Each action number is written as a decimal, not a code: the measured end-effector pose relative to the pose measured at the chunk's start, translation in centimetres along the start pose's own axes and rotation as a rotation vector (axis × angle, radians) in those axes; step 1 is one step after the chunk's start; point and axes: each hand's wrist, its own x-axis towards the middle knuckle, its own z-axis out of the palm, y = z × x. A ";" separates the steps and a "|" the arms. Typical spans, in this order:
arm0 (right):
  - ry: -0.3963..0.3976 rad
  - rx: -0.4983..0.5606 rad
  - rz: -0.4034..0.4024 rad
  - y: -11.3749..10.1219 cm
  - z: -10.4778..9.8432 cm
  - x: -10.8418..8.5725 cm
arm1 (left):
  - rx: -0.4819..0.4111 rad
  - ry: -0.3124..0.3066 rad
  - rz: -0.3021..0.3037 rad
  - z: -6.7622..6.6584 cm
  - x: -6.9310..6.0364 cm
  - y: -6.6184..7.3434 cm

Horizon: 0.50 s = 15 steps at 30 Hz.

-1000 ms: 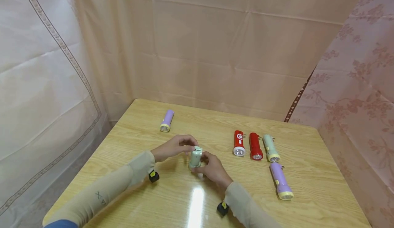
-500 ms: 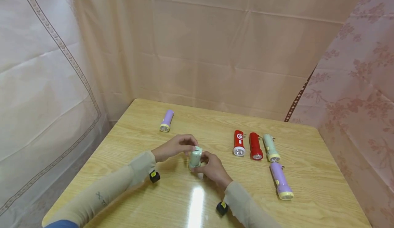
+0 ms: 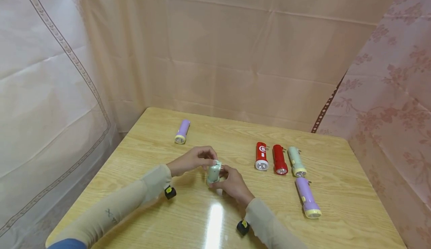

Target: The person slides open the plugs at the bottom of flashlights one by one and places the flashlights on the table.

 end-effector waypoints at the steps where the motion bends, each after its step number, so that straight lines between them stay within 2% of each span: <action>1: -0.002 0.001 0.002 0.0 0.0 0.0 | 0.002 0.003 -0.001 0.0 0.0 0.0; 15: -0.005 0.003 0.006 0.0 0.0 0.0 | 0.021 0.027 -0.011 0.5 -0.1 0.5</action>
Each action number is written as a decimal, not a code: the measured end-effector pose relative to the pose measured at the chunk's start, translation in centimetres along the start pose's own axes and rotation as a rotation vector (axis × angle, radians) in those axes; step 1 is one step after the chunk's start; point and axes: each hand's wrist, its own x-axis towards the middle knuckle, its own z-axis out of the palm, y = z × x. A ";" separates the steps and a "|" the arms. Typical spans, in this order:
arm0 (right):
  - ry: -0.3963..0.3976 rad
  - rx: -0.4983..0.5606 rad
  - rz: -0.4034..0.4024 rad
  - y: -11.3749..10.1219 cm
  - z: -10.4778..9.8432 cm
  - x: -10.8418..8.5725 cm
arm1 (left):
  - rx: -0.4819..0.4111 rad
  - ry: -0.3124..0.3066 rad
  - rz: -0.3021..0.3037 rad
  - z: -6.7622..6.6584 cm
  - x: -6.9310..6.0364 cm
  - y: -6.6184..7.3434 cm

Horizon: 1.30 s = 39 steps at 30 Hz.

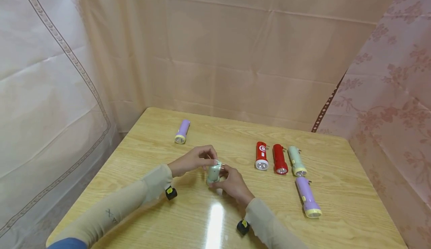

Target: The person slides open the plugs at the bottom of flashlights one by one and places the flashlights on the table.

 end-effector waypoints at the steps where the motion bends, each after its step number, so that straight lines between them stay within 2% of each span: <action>1: 0.000 0.002 0.000 0.0 0.0 0.0 | 0.002 0.002 0.001 0.0 0.0 0.0; 13: 0.013 0.002 0.002 0.0 0.0 -0.1 | 0.008 0.024 -0.006 0.4 0.0 0.2; 29: -0.001 -0.002 0.000 0.4 -0.1 0.1 | -0.039 0.023 0.008 0.8 0.2 -0.2; 33: -0.007 -0.006 -0.011 0.5 0.0 0.1 | 0.004 0.025 0.020 0.6 0.0 -0.4; 39: -0.008 0.000 -0.013 0.3 0.0 0.1 | 0.153 0.006 0.082 -0.1 -0.3 -0.6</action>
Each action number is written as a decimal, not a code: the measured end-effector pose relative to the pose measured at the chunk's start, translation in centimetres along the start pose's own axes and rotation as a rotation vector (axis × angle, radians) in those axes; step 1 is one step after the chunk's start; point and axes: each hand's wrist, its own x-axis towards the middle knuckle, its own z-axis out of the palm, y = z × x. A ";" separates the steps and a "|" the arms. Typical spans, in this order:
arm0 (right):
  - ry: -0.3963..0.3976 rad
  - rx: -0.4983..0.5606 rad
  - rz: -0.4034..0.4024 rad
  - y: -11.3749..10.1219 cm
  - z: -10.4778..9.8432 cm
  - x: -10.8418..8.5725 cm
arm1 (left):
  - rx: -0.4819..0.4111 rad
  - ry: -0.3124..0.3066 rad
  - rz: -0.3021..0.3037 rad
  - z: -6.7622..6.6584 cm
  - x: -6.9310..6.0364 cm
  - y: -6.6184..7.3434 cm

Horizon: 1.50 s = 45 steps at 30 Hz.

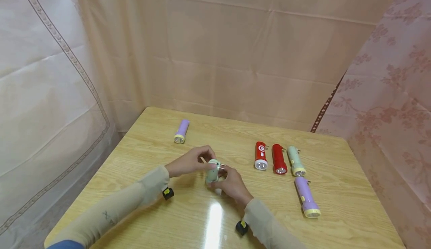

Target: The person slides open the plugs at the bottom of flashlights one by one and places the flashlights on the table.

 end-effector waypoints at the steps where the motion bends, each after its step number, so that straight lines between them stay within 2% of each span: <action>1: 0.001 0.004 0.000 0.0 0.0 0.0 | 0.013 -0.007 0.011 -0.1 -0.1 0.0; 9: 0.007 0.003 0.010 0.0 0.0 0.1 | 0.032 -0.024 0.066 -0.4 -0.3 -0.3; 21: 0.024 0.014 0.013 -0.1 0.2 -0.2 | 0.046 -0.013 0.093 -0.4 -0.7 -0.7; 33: 0.024 0.019 0.007 0.1 0.2 0.0 | 0.067 0.031 0.128 -0.3 -0.7 -0.9; 42: 0.011 -0.021 0.017 0.1 0.3 -0.1 | 0.105 0.098 0.117 -0.4 -0.3 -1.0; 45: 0.004 -0.022 0.026 0.0 0.3 -0.2 | 0.115 0.123 0.091 -0.4 -0.1 -0.9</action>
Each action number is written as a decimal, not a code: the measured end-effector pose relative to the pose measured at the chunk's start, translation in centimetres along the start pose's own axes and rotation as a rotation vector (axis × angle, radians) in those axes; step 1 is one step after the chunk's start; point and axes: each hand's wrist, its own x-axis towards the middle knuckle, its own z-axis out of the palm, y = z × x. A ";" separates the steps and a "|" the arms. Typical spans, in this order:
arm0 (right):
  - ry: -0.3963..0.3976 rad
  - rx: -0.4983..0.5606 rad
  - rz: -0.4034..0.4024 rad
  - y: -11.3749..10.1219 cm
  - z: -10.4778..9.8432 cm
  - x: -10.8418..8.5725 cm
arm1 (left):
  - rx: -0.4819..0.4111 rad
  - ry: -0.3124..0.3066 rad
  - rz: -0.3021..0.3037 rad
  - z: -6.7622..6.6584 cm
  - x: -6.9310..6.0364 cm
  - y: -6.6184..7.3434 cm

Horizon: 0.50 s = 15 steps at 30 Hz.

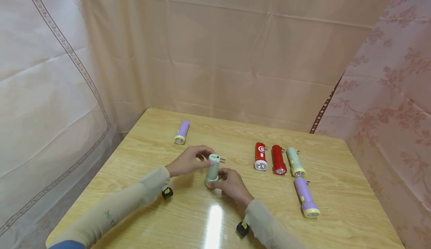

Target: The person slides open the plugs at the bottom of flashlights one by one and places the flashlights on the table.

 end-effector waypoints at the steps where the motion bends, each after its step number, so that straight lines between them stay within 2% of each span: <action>1: -0.006 0.000 0.003 0.0 0.0 -0.1 | -0.003 0.004 -0.014 0.0 0.1 0.0; 8: -0.030 0.015 0.050 -0.2 -0.3 -0.6 | -0.052 0.039 -0.144 0.1 0.8 -0.7; 15: -0.004 0.029 0.090 -0.4 -0.3 -1.1 | -0.111 0.061 -0.231 0.3 1.3 -1.2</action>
